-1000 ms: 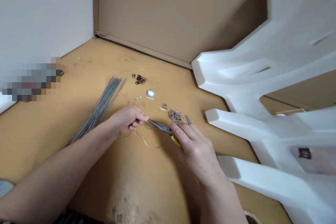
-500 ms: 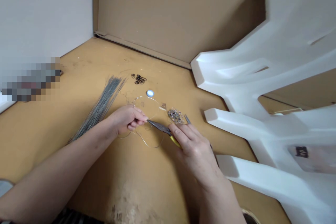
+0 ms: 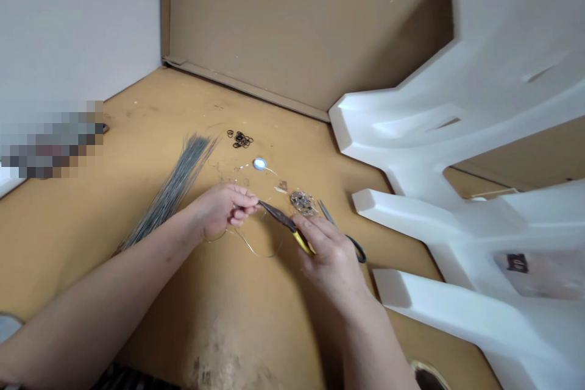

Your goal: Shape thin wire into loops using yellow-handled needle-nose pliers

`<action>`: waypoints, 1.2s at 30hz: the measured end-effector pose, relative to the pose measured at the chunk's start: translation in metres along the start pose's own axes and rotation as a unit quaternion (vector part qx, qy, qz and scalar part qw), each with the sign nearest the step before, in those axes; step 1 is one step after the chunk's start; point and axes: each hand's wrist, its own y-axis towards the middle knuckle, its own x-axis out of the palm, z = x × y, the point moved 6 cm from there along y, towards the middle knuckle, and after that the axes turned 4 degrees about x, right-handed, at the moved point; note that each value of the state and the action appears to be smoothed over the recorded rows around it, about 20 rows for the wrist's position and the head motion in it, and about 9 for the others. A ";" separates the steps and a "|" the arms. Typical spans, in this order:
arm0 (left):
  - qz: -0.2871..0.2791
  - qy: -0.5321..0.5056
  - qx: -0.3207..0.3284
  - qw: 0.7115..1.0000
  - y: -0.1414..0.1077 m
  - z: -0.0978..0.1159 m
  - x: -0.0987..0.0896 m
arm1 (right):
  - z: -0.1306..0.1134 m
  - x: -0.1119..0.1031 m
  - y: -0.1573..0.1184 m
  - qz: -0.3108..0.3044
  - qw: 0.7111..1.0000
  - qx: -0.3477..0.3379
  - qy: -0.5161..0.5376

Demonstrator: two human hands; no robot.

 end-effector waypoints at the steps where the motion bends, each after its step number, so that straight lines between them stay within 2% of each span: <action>1: -0.006 -0.001 0.001 1.000 0.000 0.000 0.001 | 0.000 0.000 0.000 0.004 1.000 0.000 -0.007; 8: -0.023 0.040 0.027 0.999 -0.002 0.001 0.003 | -0.001 0.001 -0.002 -0.005 0.999 -0.001 -0.040; 19: 0.032 0.065 -0.028 0.997 -0.001 -0.005 -0.002 | -0.009 -0.001 0.000 -0.011 0.995 -0.036 -0.087; 24: 0.027 0.060 -0.028 0.997 -0.001 -0.005 -0.001 | -0.008 -0.002 0.001 -0.011 0.997 -0.031 -0.076; 29: -0.004 0.044 -0.013 0.999 0.000 -0.004 0.001 | -0.007 -0.001 0.001 -0.004 0.999 -0.010 -0.051; 36: -0.017 0.023 0.018 0.999 0.000 -0.001 0.002 | -0.003 0.000 0.001 -0.008 0.999 0.040 0.033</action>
